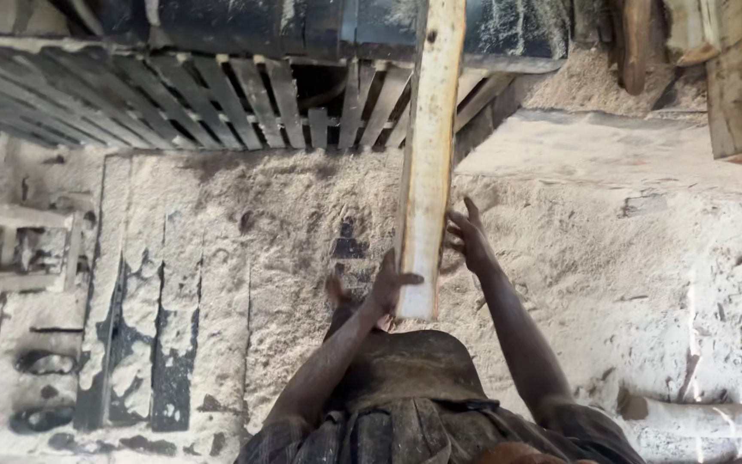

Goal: The person feeds a long piece of wood through a table saw, guiding it by hand through the blade.

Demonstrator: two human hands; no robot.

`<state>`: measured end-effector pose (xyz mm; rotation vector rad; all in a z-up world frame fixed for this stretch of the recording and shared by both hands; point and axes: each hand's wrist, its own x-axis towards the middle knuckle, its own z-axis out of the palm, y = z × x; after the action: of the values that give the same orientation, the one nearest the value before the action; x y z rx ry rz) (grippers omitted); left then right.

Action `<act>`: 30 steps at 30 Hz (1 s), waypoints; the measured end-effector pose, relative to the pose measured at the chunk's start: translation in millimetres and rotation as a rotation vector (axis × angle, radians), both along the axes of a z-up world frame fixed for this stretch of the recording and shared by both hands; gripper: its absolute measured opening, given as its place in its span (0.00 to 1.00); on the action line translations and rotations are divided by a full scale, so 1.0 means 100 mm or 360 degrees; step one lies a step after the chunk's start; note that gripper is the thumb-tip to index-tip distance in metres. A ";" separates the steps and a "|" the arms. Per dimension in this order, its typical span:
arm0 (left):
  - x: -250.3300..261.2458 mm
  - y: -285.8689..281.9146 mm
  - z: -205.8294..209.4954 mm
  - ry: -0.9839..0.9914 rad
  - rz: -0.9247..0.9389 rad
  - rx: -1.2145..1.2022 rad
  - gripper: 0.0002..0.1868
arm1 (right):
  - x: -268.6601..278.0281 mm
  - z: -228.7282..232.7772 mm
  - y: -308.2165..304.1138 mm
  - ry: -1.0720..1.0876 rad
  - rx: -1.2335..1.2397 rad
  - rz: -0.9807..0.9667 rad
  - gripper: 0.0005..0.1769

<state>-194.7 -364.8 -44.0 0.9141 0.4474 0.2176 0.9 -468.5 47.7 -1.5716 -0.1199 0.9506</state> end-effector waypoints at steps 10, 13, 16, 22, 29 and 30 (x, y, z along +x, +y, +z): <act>-2.37 -1.60 -0.65 0.0086 0.0372 -0.0204 0.55 | -2.08 -0.36 -0.47 -0.0246 0.0357 0.0041 0.60; -3.16 -2.03 -0.82 0.0358 0.0249 -0.0150 0.47 | -2.88 -0.61 -0.91 -0.0362 0.0347 0.0118 0.61; -3.96 -2.51 -0.86 0.0400 0.0190 -0.0312 0.41 | -3.58 -0.72 -1.34 -0.0297 0.0214 0.0157 0.58; -4.86 -3.23 -0.75 0.0532 0.0156 0.0169 0.33 | -4.42 -0.58 -1.88 -0.0370 0.0046 0.0255 0.65; -4.92 -3.13 -0.16 0.0310 0.0201 -0.0391 0.37 | -4.56 0.00 -1.76 -0.0237 -0.0061 0.0274 0.69; -4.87 -3.04 -0.02 0.0363 0.0208 -0.0426 0.39 | -4.53 0.07 -1.69 -0.0262 -0.0122 0.0250 0.70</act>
<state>-681.2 -668.7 -45.9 0.6489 0.7305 0.1679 -451.6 -637.8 54.6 -1.7297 -0.3296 0.9552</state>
